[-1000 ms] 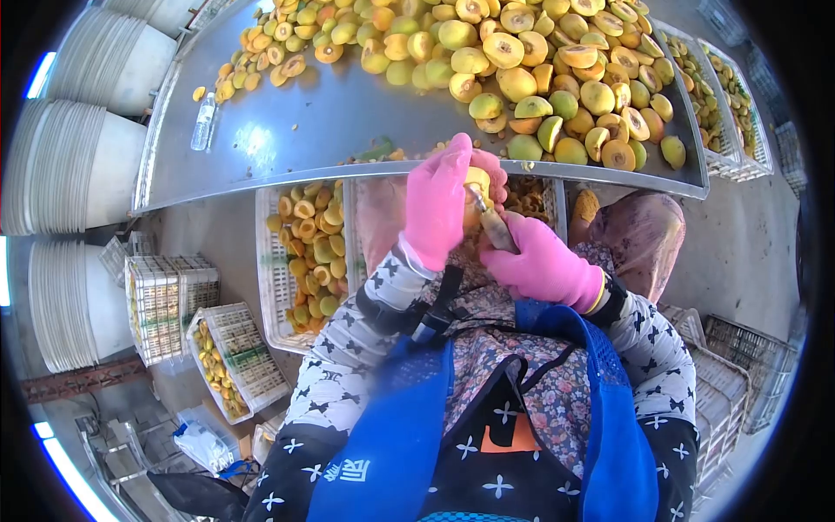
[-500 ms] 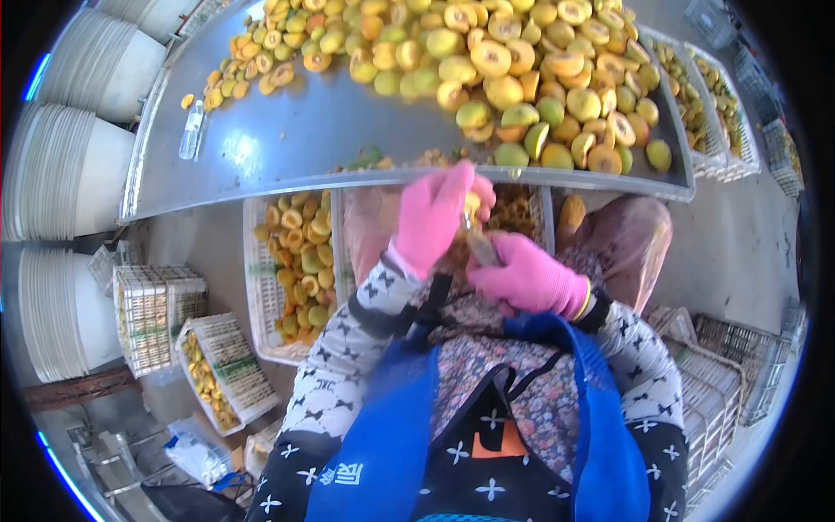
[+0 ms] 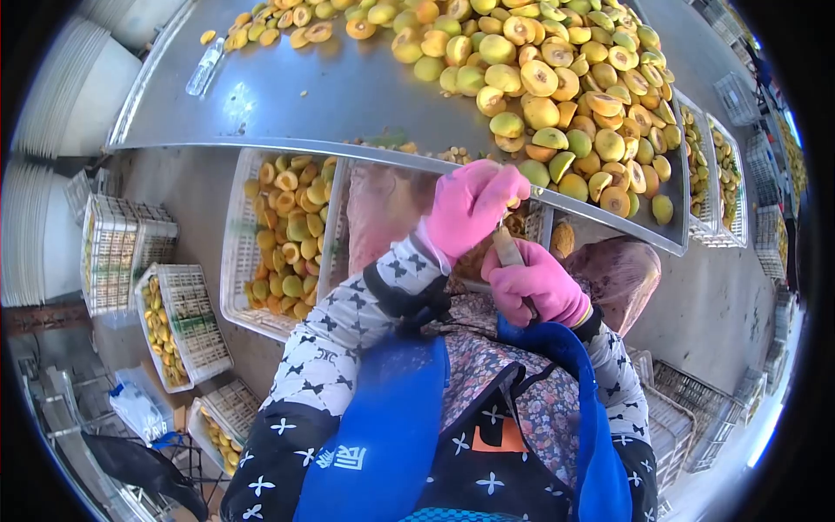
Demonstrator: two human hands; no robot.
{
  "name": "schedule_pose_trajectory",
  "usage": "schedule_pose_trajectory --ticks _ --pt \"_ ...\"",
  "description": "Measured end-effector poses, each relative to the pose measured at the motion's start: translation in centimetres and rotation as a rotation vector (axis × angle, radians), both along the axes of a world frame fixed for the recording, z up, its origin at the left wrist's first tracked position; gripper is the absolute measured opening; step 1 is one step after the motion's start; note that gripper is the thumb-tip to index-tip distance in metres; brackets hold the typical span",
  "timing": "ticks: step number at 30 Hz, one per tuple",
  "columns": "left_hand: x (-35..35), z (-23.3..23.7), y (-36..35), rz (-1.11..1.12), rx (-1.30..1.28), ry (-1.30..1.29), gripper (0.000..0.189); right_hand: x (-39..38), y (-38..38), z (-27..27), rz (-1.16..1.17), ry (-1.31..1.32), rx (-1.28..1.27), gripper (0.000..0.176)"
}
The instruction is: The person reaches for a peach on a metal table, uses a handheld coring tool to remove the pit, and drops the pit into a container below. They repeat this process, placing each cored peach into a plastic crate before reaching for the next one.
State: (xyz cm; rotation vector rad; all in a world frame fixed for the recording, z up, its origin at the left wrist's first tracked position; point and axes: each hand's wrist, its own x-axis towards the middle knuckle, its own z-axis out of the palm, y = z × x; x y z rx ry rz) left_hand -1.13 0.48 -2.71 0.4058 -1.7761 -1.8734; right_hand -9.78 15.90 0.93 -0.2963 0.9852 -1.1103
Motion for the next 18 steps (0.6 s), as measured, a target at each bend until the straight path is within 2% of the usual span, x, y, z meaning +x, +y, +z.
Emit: schedule_pose_trajectory --ticks 3,6,9,11,12,13,14,15,16,17,18 --pt "-0.4 1.5 -0.2 -0.093 0.672 -0.021 0.039 -0.3 -0.3 -0.5 0.000 -0.042 -0.040 0.012" --pt "0.4 1.5 -0.6 -0.096 0.859 -0.066 0.036 -0.5 -0.3 -1.0 0.070 -0.001 -0.063 0.015" --pt "2.4 0.1 -2.6 0.054 0.269 -0.021 0.037 -0.5 -0.3 -0.8 0.114 0.106 -0.024 0.019" --pt "7.1 0.8 -6.0 0.142 0.158 -0.041 0.030 -0.4 0.0 -0.6 0.150 0.288 0.062 0.022" --pt "10.1 -0.5 -8.7 0.454 -0.408 -0.495 0.030 -0.9 0.4 -0.5 0.144 0.395 0.104 0.024" --pt "12.5 -1.6 -11.5 0.587 -0.689 -0.644 0.029 -1.6 0.9 -1.6 0.225 0.666 0.041 0.027" --pt "13.7 -1.1 -12.9 0.602 -0.926 -0.620 0.031 -2.3 2.0 -4.4 0.231 0.953 -0.060 0.031" --pt "13.1 -0.4 -13.2 0.709 -0.488 -0.564 0.033 -3.1 3.2 -7.9 0.246 1.244 -0.154 0.035" --pt "10.8 0.7 -12.9 0.623 -0.537 -0.500 0.035 -3.8 3.9 -9.6 0.271 1.535 -0.248 0.039" --pt "8.2 2.2 -12.0 0.546 -0.580 -0.441 0.036 -4.5 3.5 -8.9 0.298 1.437 -0.106 0.044" --pt "5.6 3.2 -11.0 0.476 -0.625 -0.381 0.037 -5.1 3.0 -7.7 0.181 1.417 -0.079 0.040"
